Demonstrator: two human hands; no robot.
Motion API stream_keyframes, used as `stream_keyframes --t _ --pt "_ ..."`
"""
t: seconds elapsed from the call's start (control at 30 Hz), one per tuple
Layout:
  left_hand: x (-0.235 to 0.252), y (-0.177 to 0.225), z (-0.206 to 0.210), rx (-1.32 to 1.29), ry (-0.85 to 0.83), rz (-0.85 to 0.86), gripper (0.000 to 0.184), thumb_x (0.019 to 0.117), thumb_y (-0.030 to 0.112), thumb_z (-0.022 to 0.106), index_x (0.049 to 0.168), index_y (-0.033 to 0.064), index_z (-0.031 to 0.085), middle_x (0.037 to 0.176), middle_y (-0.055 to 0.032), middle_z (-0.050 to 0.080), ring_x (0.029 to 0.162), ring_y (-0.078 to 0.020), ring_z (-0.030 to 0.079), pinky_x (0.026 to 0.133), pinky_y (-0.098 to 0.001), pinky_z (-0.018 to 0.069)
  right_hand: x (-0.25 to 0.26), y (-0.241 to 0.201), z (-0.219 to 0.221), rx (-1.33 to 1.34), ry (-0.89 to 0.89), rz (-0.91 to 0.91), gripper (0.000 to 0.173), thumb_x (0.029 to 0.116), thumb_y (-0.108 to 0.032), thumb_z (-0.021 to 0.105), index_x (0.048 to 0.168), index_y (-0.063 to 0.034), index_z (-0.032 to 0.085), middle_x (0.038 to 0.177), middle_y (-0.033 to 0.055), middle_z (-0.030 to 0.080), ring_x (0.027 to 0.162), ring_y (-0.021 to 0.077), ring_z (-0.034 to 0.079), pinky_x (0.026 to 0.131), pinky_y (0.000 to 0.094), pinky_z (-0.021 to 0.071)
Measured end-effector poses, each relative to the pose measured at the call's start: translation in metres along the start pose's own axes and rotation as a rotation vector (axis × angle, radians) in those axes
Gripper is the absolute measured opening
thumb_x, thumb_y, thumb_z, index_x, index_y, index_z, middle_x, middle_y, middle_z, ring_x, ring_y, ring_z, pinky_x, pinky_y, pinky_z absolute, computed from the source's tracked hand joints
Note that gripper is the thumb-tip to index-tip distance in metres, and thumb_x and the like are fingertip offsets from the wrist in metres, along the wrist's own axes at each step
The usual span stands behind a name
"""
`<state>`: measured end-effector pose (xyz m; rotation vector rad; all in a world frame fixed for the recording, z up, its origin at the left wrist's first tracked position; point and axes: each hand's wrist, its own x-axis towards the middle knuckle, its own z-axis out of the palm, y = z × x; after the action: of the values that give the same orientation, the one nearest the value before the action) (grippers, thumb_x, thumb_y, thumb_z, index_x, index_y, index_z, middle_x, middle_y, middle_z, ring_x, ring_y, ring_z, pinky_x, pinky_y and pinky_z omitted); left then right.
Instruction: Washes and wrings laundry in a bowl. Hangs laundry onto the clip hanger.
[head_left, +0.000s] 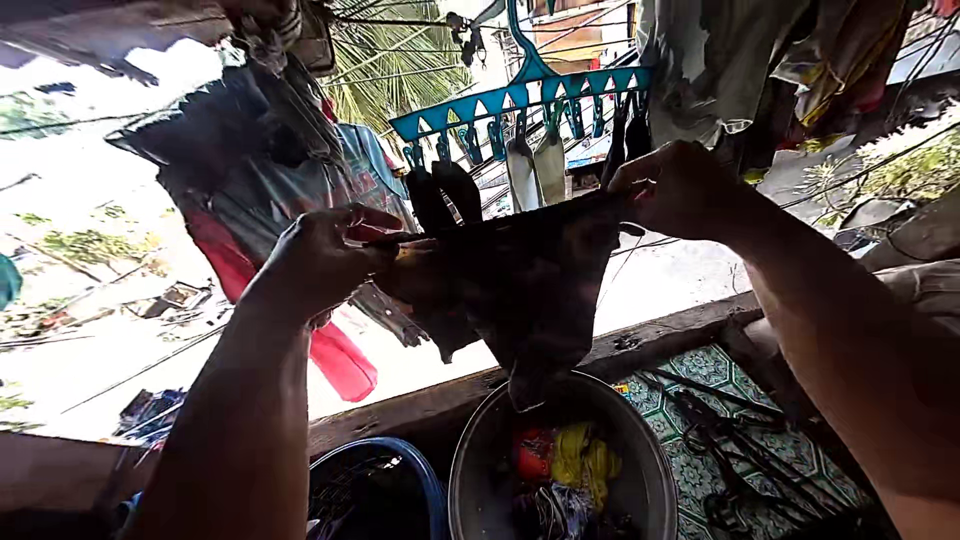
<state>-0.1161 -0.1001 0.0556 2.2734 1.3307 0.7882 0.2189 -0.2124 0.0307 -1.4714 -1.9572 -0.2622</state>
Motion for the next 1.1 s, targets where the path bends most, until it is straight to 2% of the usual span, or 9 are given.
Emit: stream_keyframes --t 0.23,0.3,0.4,0.5,0.63,0.73,0.93,1.03,1.1 --pt "0.029 0.021 -0.007 -0.365 -0.099 0.1 0.034 0.0933 -0.014 0.05 0.119 0.0073 0.055 0.109 -0.0026 0.063 0.084 -0.0047 0.064 0.071 -0.0225 0.055 0.045 0.002 -0.023 -0.022 0.022 0.018 0.017 0.0919 -0.01 0.069 0.104 0.0 0.076 0.094 0.0184 0.073 0.088 0.0287 0.07 0.082 0.0497 0.0523" --pt "0.034 0.025 0.003 -0.458 -0.058 0.157 0.024 0.093 -0.008 0.046 0.102 0.0124 0.053 0.106 0.0016 0.067 0.081 -0.0017 0.065 0.067 -0.0198 0.0548 0.05 0.002 -0.019 0.011 -0.02 -0.038 0.022 0.0906 0.001 0.063 0.108 0.0006 0.076 0.099 0.0208 0.074 0.094 0.034 0.071 0.088 0.0546 0.0528" --pt "0.042 0.018 0.018 -0.197 -0.144 0.289 0.024 0.0928 -0.011 0.045 0.082 0.0028 0.062 0.084 -0.0026 0.068 0.074 -0.0081 0.063 0.069 -0.0293 0.0536 0.051 0.004 -0.006 0.042 -0.102 -0.132 0.026 0.0881 0.01 0.061 0.105 0.0004 0.077 0.102 0.0198 0.074 0.1 0.035 0.07 0.093 0.0545 0.0524" --pt "0.049 0.022 0.033 0.07 -0.264 0.166 0.028 0.0978 -0.009 0.045 0.087 0.0001 0.069 0.082 -0.0142 0.066 0.082 -0.0265 0.062 0.076 -0.0527 0.0465 0.048 0.0 -0.008 0.015 -0.233 -0.015 0.024 0.0874 0.013 0.059 0.1 0.0025 0.075 0.104 0.0206 0.071 0.104 0.0352 0.066 0.093 0.0528 0.0497" --pt "0.05 0.016 0.042 -0.068 -0.372 0.185 0.031 0.1008 -0.009 0.038 0.1 -0.0018 0.069 0.082 -0.0063 0.065 0.076 -0.0105 0.06 0.073 -0.0314 0.0501 0.041 0.017 -0.006 0.071 -0.186 0.107 0.015 0.0889 0.008 0.058 0.093 0.0047 0.072 0.087 0.0187 0.069 0.084 0.0311 0.066 0.077 0.0524 0.05" --pt "0.052 0.011 0.047 -0.243 -0.421 0.263 0.035 0.0948 -0.011 0.032 0.105 -0.0019 0.064 0.088 -0.0025 0.065 0.078 -0.0049 0.061 0.076 -0.0245 0.0528 0.04 0.029 -0.003 0.188 -0.203 0.253 0.019 0.0964 0.003 0.052 0.094 0.0028 0.071 0.08 0.0114 0.069 0.071 0.0174 0.064 0.07 0.0405 0.0525" --pt "0.064 0.014 0.076 -0.165 -0.344 0.283 0.034 0.0974 -0.005 0.036 0.076 0.002 0.061 0.07 -0.0013 0.056 0.068 -0.0085 0.054 0.067 -0.0305 0.0452 0.034 0.057 0.014 0.344 -0.184 0.247 0.027 0.1018 -0.025 0.064 0.094 0.0005 0.069 0.076 0.0058 0.065 0.066 0.0109 0.062 0.067 0.0329 0.054" --pt "0.07 0.019 0.08 -0.11 -0.388 0.334 0.021 0.1047 0.015 0.053 0.099 0.0018 0.069 0.084 -0.0073 0.066 0.08 -0.016 0.062 0.077 -0.0416 0.0512 0.032 0.07 0.021 0.283 -0.049 0.201 0.025 0.0968 -0.025 0.071 0.093 -0.0002 0.07 0.075 0.0061 0.064 0.066 0.0128 0.057 0.068 0.0371 0.0485" --pt "0.074 0.026 0.086 0.017 -0.369 0.453 0.021 0.0958 0.019 0.072 0.11 0.0032 0.071 0.095 -0.0109 0.071 0.087 -0.0221 0.068 0.081 -0.0475 0.0544 0.03 0.082 0.025 0.319 0.003 0.192 0.021 0.097 -0.021 0.07 0.1 -0.0004 0.071 0.08 0.0074 0.067 0.07 0.013 0.059 0.071 0.037 0.0505"
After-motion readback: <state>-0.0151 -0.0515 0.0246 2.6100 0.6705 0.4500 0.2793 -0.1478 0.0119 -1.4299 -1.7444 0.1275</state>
